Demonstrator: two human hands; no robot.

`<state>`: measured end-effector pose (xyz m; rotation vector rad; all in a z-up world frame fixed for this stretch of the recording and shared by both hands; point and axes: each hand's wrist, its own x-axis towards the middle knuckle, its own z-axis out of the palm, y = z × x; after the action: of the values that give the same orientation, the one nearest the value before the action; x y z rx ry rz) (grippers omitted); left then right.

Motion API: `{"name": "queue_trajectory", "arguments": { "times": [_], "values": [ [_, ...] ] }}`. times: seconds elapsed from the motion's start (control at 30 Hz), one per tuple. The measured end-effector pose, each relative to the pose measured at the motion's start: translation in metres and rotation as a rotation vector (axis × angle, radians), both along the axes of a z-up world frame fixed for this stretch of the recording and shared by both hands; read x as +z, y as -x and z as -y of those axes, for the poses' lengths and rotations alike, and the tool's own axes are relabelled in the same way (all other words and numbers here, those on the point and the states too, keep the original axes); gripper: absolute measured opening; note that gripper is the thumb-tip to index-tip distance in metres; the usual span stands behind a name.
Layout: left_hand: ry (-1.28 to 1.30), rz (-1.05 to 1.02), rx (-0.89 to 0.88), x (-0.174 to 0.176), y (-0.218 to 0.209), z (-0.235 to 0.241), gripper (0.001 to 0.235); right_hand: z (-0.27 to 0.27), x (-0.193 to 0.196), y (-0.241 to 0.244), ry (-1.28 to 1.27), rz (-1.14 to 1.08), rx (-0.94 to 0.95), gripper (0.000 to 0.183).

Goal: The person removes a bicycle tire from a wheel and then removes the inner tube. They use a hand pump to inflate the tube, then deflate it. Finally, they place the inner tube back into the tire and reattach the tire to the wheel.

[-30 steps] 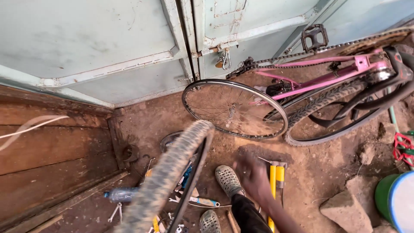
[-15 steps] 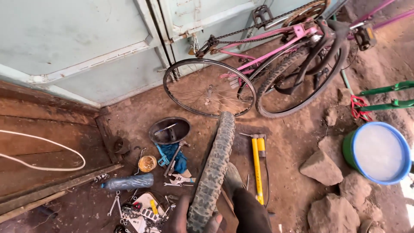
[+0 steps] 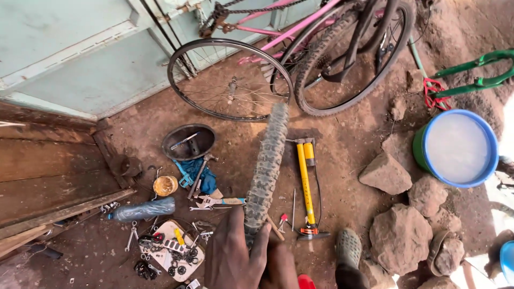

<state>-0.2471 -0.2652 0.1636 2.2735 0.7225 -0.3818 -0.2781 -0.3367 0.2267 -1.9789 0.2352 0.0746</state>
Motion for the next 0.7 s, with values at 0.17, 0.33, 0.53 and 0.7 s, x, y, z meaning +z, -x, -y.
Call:
{"name": "queue_trajectory", "arguments": {
  "times": [0.17,0.33,0.53,0.7],
  "values": [
    [0.009,0.027,0.038,0.007,-0.003,0.057,0.065,0.098,-0.227,-0.067,-0.992,-0.853,-0.841,0.025],
    [-0.108,-0.155,0.404,0.044,-0.016,0.119,0.047,0.246,-0.4,-0.11,-0.673,-0.734,-1.032,0.014],
    [-0.284,0.179,0.4,-0.027,0.02,0.195,0.046,0.321,-0.246,-0.127,-0.954,-0.912,-0.304,0.058],
    [-0.235,0.312,0.346,-0.108,0.025,0.274,0.067,0.33,-0.132,-0.094,-1.195,-1.272,0.153,0.055]
  ]
}}
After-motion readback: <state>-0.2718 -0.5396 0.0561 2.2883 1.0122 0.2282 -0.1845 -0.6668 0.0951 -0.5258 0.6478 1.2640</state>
